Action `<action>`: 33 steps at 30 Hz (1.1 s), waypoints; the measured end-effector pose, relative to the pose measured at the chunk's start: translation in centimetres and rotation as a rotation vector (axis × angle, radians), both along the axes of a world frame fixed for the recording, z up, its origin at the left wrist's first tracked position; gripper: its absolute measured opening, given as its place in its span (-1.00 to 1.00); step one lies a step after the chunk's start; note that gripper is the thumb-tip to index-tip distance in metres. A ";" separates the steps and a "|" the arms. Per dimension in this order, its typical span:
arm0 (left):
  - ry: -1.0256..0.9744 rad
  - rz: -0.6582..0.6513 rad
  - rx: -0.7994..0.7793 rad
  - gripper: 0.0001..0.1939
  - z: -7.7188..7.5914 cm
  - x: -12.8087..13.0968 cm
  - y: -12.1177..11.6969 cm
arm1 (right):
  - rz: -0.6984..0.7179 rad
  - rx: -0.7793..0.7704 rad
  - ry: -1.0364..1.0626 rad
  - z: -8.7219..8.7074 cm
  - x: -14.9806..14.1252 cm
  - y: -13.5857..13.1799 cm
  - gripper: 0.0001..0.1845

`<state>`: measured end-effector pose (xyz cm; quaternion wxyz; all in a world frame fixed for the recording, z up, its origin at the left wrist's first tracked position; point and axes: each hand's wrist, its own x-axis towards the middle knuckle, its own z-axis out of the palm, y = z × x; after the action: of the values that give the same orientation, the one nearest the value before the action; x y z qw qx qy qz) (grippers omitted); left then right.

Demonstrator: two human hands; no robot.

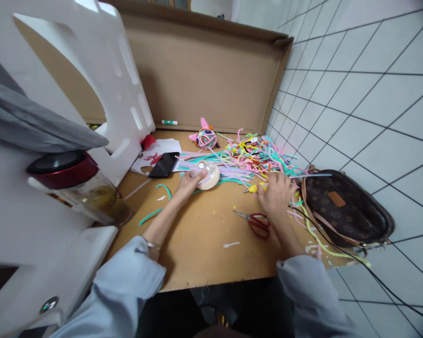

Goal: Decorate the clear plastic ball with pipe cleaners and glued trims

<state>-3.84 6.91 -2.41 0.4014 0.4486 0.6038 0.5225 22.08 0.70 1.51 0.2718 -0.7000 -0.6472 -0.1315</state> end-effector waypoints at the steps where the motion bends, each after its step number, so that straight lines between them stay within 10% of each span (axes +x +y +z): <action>1: 0.012 0.003 -0.012 -0.34 0.2 0.0 -0.1 | 0.156 0.036 0.079 0.2 -1.1 0.5 -0.58; 6: -0.005 -0.047 -0.009 -0.28 0.4 -0.1 -0.3 | 0.662 -0.060 0.498 -0.9 -7.3 4.6 -0.44; 14: -0.058 -0.055 -0.009 -0.28 0.5 0.2 -0.4 | 0.671 -0.123 0.696 -3.7 -9.3 6.1 -0.48; 33: -0.015 -0.080 0.019 -0.44 0.7 0.7 -0.5 | 0.660 -0.064 0.664 -3.5 -9.7 5.2 -0.42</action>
<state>-3.18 6.44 -1.71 0.4220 0.4722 0.5773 0.5154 12.40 5.94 -1.97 0.4697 -0.4689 -0.7171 0.2129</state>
